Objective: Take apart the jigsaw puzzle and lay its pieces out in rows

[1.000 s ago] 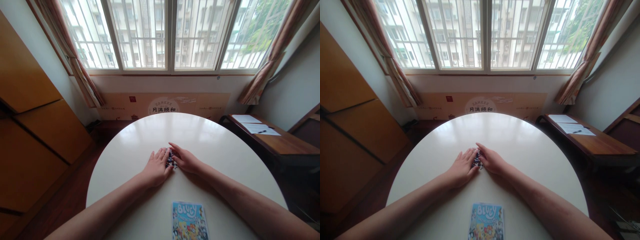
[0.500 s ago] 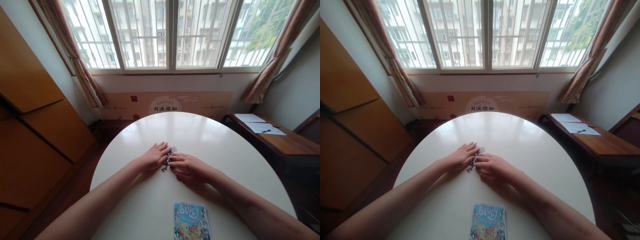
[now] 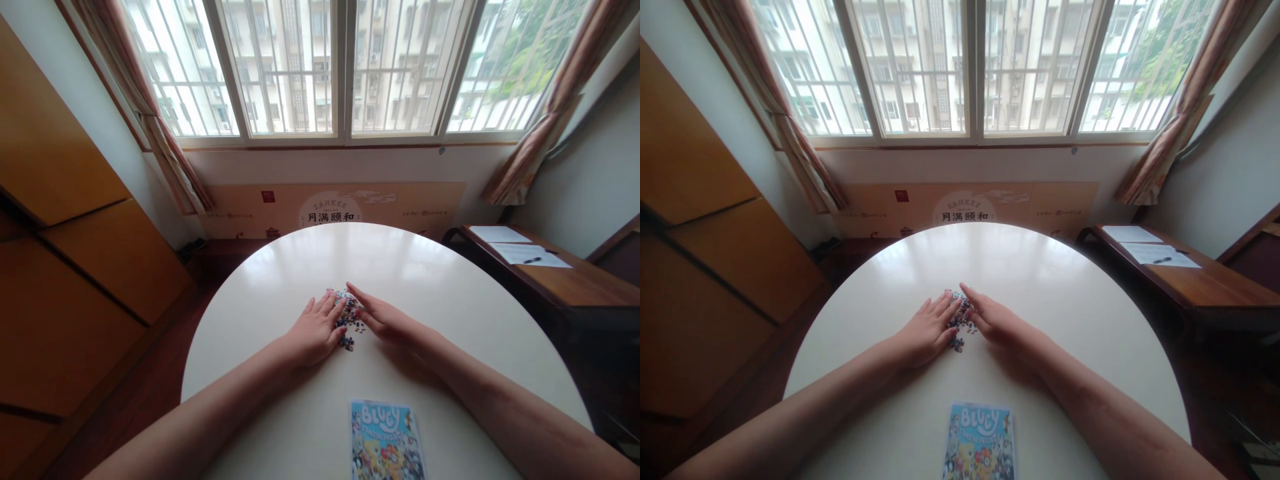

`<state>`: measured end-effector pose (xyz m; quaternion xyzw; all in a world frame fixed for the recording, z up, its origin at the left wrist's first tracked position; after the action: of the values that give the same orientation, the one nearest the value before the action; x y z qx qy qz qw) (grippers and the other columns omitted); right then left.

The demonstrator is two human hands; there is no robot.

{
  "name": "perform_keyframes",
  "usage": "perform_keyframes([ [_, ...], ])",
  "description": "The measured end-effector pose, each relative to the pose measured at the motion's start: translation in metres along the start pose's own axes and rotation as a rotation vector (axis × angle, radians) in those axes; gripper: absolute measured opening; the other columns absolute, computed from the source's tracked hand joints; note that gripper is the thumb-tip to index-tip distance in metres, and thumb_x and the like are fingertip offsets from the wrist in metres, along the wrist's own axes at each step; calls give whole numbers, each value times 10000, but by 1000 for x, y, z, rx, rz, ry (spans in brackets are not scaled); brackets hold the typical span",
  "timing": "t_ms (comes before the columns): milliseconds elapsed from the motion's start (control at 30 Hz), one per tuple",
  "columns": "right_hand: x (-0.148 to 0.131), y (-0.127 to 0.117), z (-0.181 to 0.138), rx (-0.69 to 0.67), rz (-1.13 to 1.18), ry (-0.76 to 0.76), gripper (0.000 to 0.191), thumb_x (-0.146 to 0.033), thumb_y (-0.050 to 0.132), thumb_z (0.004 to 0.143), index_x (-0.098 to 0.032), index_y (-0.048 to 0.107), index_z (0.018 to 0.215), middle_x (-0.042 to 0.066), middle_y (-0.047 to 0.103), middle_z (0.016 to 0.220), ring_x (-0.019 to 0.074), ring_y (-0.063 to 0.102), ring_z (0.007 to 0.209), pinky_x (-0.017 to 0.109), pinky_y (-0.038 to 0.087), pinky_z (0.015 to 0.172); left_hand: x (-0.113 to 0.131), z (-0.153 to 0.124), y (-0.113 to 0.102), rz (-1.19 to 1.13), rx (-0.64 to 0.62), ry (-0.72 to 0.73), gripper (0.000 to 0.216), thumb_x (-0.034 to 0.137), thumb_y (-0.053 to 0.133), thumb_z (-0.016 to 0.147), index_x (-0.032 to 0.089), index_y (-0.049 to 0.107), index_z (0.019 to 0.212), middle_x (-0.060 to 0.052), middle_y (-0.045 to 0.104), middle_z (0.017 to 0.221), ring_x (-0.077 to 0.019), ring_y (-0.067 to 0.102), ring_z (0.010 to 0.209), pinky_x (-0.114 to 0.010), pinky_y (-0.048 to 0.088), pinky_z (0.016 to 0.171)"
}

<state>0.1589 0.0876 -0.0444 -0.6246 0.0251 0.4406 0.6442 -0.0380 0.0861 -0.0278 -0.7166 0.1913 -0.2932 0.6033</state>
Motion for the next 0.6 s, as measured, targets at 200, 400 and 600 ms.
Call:
perform_keyframes([
  [200, 16, -12, -6, -37, -225, 210, 698, -487, 315, 1014, -118, 218, 1599, 113, 199, 1627, 295, 151, 1534, 545, 141, 1262, -23, 0, -15, 28, 22, -44, 862, 695, 306, 944, 168, 147, 1606, -149, 89, 1660, -298, 47, 1535, -523, 64, 1224],
  [400, -8, 1, 10, -147, -276, 129, 624, -496, 290, 1030, -188, 324, 1572, 50, 271, 1612, 287, 172, 1530, 552, 129, 1261, -31, -6, -8, 55, 11, -7, 874, 673, 385, 922, 187, 148, 1610, -119, 90, 1664, -305, 34, 1535, -521, 40, 1228],
  [600, -20, -10, -6, -37, -212, 3, 546, -407, 372, 1026, -212, 395, 1536, 60, 379, 1564, 269, 278, 1499, 540, 214, 1244, -31, 16, -8, 14, 20, 3, 827, 688, 280, 960, 171, 193, 1599, -145, 120, 1657, -304, 56, 1534, -541, 64, 1220],
])
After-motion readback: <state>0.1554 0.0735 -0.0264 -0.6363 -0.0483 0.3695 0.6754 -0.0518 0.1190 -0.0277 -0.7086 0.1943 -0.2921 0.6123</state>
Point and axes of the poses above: each hand's wrist, its own z-axis towards the middle knuckle, its own y-axis out of the palm, x = y × z, the point moved 3 cm from there along z, towards the middle knuckle
